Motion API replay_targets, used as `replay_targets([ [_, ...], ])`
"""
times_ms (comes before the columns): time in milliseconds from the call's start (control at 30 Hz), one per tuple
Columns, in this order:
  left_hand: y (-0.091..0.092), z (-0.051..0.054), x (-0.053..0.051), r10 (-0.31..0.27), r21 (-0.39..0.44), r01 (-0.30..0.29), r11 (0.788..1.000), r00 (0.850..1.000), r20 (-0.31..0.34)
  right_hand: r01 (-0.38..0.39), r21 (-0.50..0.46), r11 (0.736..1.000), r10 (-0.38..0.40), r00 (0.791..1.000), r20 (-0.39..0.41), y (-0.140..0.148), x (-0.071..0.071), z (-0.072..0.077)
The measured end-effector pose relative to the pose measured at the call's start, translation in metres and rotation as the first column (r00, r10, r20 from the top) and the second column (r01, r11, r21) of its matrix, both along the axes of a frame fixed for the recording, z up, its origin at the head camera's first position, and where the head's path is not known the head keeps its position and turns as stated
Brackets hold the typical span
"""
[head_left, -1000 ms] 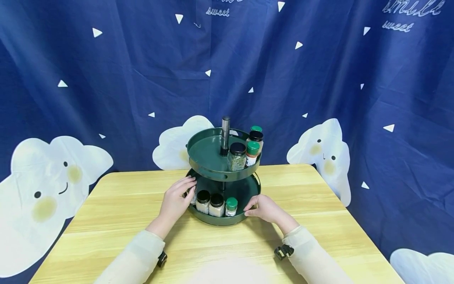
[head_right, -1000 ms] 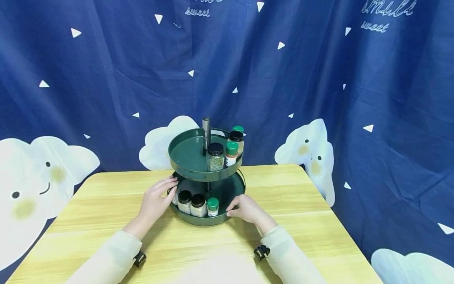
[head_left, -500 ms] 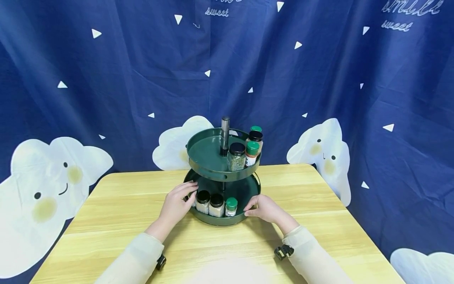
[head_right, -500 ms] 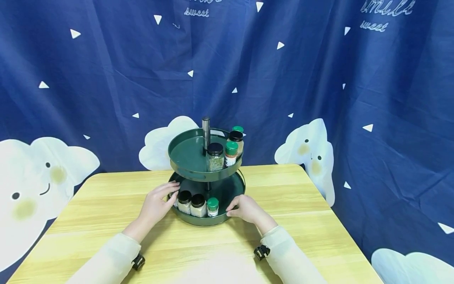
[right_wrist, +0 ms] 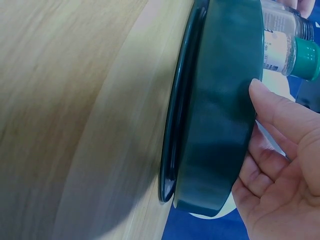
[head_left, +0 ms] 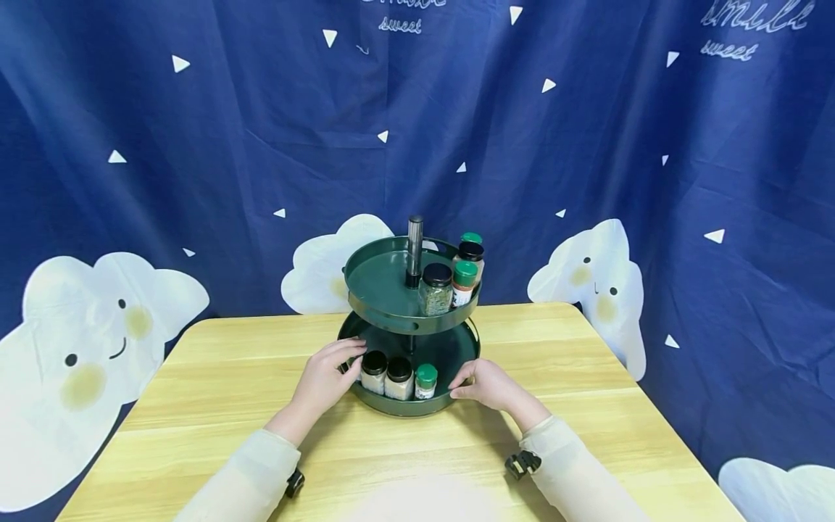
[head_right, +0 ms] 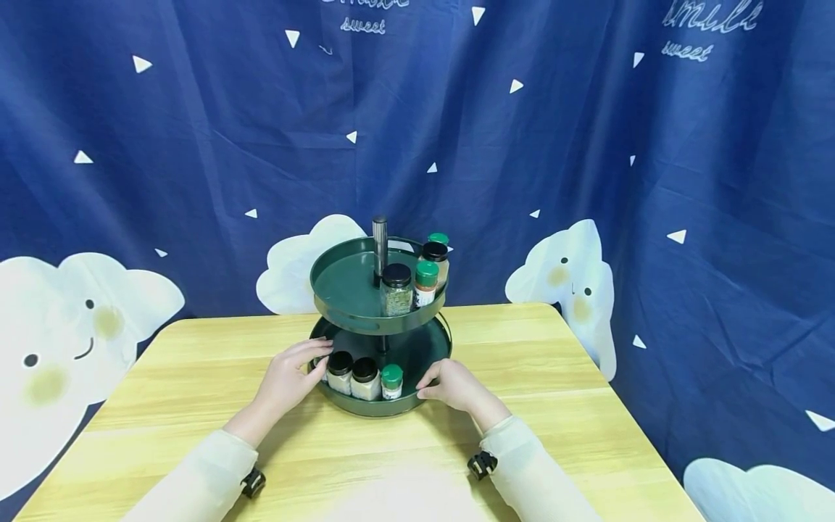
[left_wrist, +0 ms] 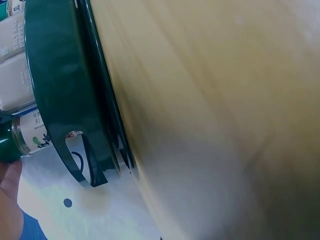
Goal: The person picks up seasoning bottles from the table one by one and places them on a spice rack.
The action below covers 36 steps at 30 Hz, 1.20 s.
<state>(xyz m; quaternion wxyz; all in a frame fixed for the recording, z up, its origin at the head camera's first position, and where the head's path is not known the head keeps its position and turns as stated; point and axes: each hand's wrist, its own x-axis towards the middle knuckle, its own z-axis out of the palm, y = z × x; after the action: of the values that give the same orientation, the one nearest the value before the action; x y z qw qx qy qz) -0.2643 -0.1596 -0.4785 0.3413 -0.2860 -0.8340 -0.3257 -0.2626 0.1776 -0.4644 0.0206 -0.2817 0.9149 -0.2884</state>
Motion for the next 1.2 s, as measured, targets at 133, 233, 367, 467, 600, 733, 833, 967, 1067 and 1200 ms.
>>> replay_targets([
  [133, -0.0003, 0.0007, 0.0005, -0.012, -0.011, 0.012, 1.000, 1.000, 0.003, -0.001, -0.002, 1.000, 0.001, 1.000, 0.009, 0.0005, 0.0002, 0.0001],
  [233, -0.0002, 0.0025, 0.0016, -0.017, -0.016, 0.017, 1.000, 1.000, 0.019, -0.007, -0.004, 1.000, 0.007, 1.000, 0.003, 0.0007, -0.0002, -0.0002],
  [367, -0.0003, 0.0045, 0.0029, -0.015, -0.024, 0.016, 1.000, 0.999, 0.045, 0.001, -0.005, 1.000, -0.001, 1.000, 0.014, 0.0003, -0.0003, 0.0005],
  [467, -0.0010, 0.0038, 0.0026, -0.008, -0.037, 0.010, 0.999, 0.998, 0.055, 0.003, -0.003, 1.000, -0.003, 1.000, 0.009, -0.0001, 0.0002, 0.0006],
  [600, -0.0029, 0.0033, 0.0030, -0.001, -0.051, 0.005, 0.999, 0.997, 0.074, 0.014, 0.002, 1.000, -0.014, 1.000, 0.015, -0.0006, 0.0010, 0.0006],
  [733, -0.0043, 0.0039, 0.0044, 0.001, -0.060, 0.005, 0.998, 0.995, 0.095, 0.020, 0.004, 1.000, -0.020, 1.000, 0.022, -0.0009, 0.0014, 0.0007],
  [833, -0.0044, 0.0044, 0.0051, 0.001, -0.061, 0.006, 0.998, 0.994, 0.106, 0.016, 0.004, 1.000, -0.016, 1.000, 0.013, -0.0010, 0.0018, 0.0009],
  [967, -0.0041, 0.0050, 0.0057, 0.008, -0.065, 0.000, 0.998, 0.993, 0.116, 0.014, 0.007, 1.000, -0.014, 1.000, 0.012, -0.0017, 0.0022, 0.0010],
  [1067, -0.0041, 0.0055, 0.0061, 0.012, -0.067, -0.004, 0.998, 0.992, 0.123, 0.013, 0.005, 1.000, -0.013, 1.000, 0.018, -0.0015, 0.0020, 0.0014],
  [1200, -0.0042, 0.0051, 0.0059, 0.011, -0.068, -0.004, 0.998, 0.993, 0.114, 0.012, 0.003, 1.000, -0.012, 1.000, 0.018, -0.0013, 0.0023, 0.0017],
])
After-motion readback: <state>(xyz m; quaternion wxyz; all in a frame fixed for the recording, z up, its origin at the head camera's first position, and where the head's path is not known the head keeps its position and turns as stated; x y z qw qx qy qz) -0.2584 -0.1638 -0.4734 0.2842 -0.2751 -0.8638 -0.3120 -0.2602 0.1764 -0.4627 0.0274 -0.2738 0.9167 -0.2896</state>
